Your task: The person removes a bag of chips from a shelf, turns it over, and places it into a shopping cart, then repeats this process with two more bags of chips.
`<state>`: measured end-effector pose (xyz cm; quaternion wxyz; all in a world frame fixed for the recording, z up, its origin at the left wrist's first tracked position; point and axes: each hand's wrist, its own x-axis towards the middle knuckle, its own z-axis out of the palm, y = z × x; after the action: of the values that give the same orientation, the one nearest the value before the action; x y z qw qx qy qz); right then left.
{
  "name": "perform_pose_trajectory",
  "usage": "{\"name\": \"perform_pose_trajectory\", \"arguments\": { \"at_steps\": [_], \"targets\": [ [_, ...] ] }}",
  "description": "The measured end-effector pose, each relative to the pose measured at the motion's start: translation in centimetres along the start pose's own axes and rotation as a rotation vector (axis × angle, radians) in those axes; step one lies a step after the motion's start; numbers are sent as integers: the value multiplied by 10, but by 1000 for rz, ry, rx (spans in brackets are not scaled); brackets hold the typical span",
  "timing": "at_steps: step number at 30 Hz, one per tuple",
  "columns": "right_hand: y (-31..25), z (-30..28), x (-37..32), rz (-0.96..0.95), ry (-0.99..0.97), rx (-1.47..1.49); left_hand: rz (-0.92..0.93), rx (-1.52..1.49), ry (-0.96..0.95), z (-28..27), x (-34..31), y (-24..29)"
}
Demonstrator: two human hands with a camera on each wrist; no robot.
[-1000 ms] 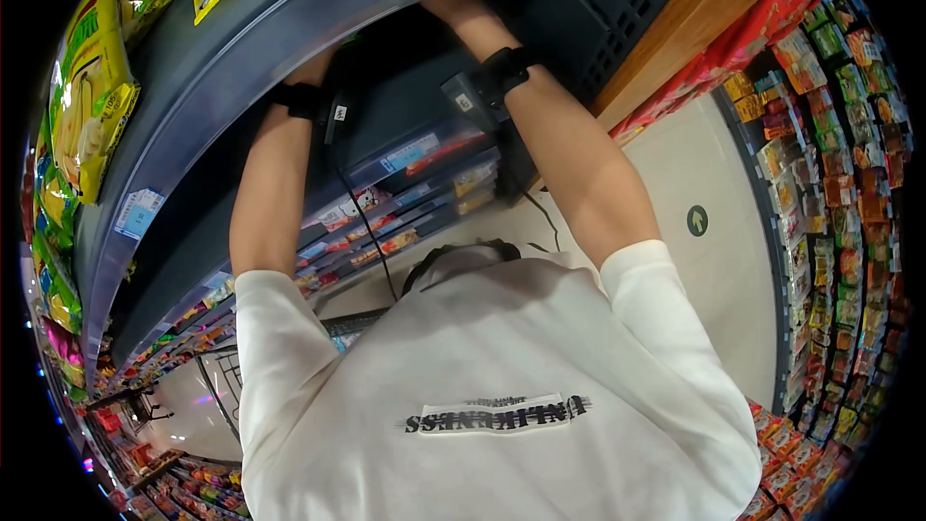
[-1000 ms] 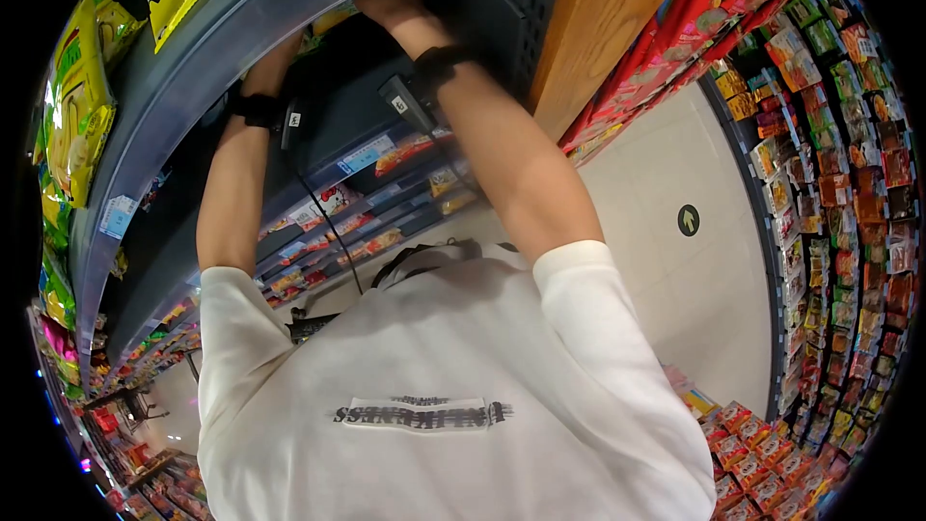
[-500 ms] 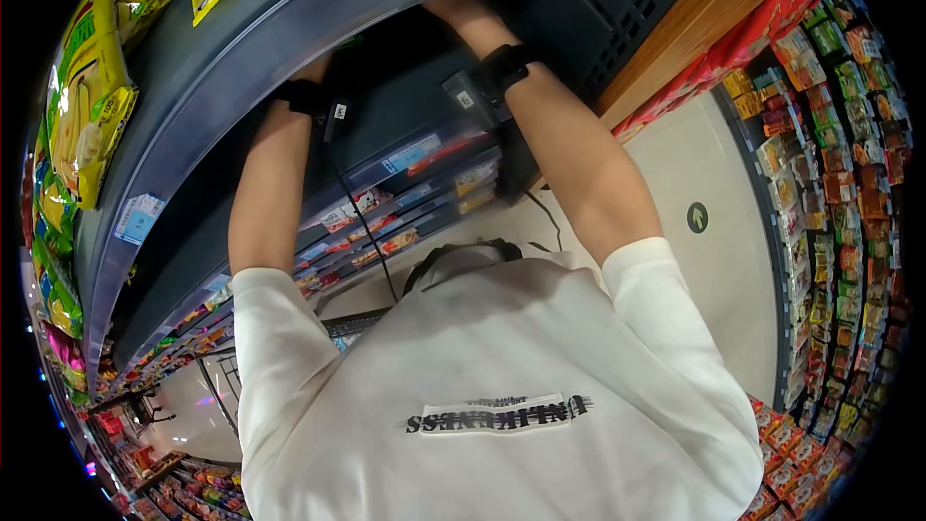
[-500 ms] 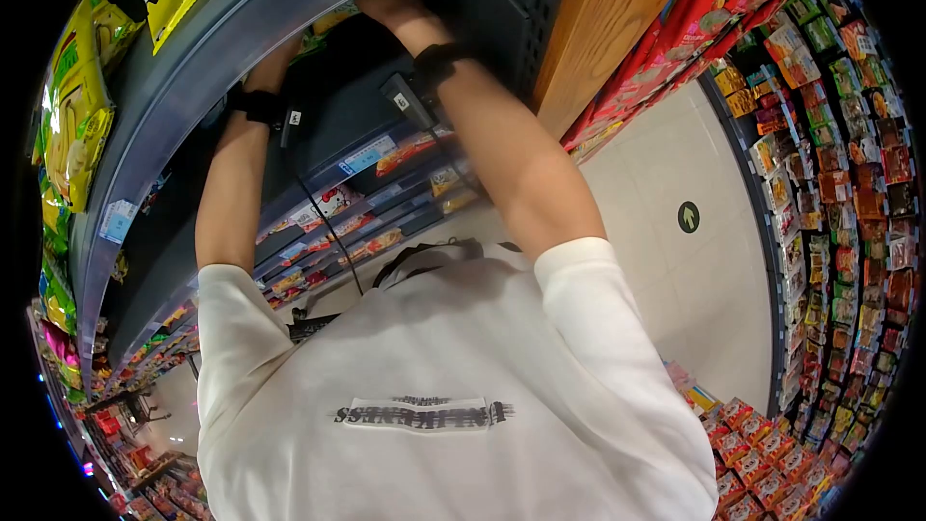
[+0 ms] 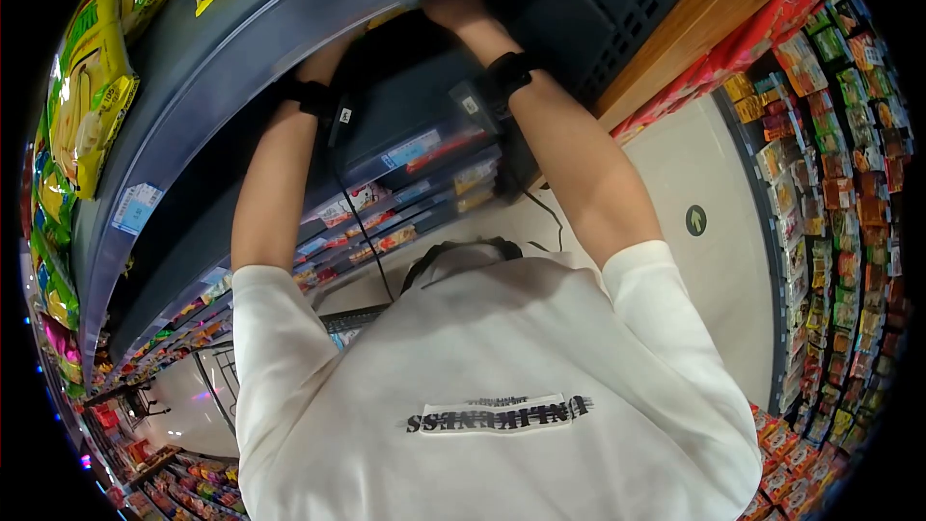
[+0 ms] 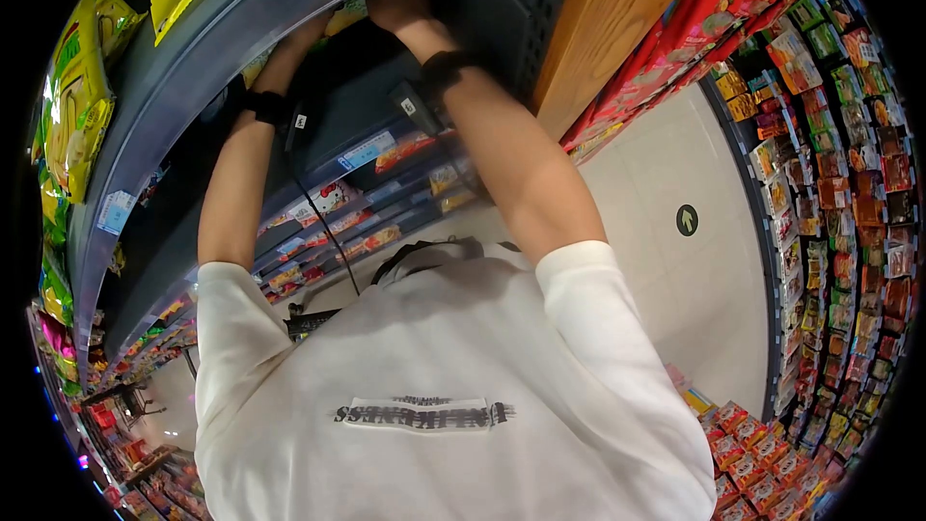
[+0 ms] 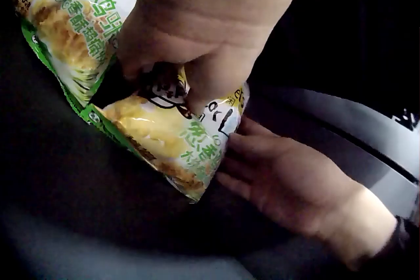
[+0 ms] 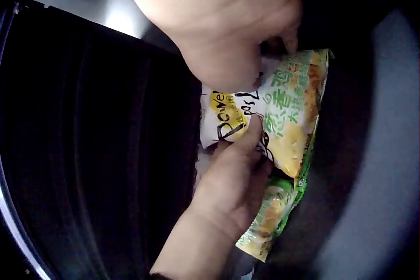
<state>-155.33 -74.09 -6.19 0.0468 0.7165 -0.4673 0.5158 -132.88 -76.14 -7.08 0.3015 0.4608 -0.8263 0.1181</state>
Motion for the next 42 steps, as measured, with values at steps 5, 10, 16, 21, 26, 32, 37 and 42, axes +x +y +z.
{"name": "perform_pose_trajectory", "arguments": {
  "at_steps": [5, 10, 16, 21, 26, 32, 37, 42],
  "targets": [
    [7, 4, -9, 15, -94, -34, 17, 11, 17, 7, 10, 5],
    [9, 9, -14, 40, -158, -106, 21, 20, 21, 6, 9, 7],
    [-10, -10, -20, 164, -234, -47, 24, 30, 27, 3, 12, 5],
    [-11, -7, -23, 249, -259, 18, 32, 30, 25, 4, 14, 5],
    [-11, -5, -22, 221, -249, 33, 39, 30, 28, 6, 17, 2],
    [-23, -7, -26, 180, -171, -85, 46, 27, 31, 5, 18, 1],
    [-67, -50, -12, 173, -435, -121, 47, 28, 34, 2, 14, 0],
    [-71, -38, -10, 87, -497, -21, 53, 28, 38, -7, 10, 0]
  ]
}}
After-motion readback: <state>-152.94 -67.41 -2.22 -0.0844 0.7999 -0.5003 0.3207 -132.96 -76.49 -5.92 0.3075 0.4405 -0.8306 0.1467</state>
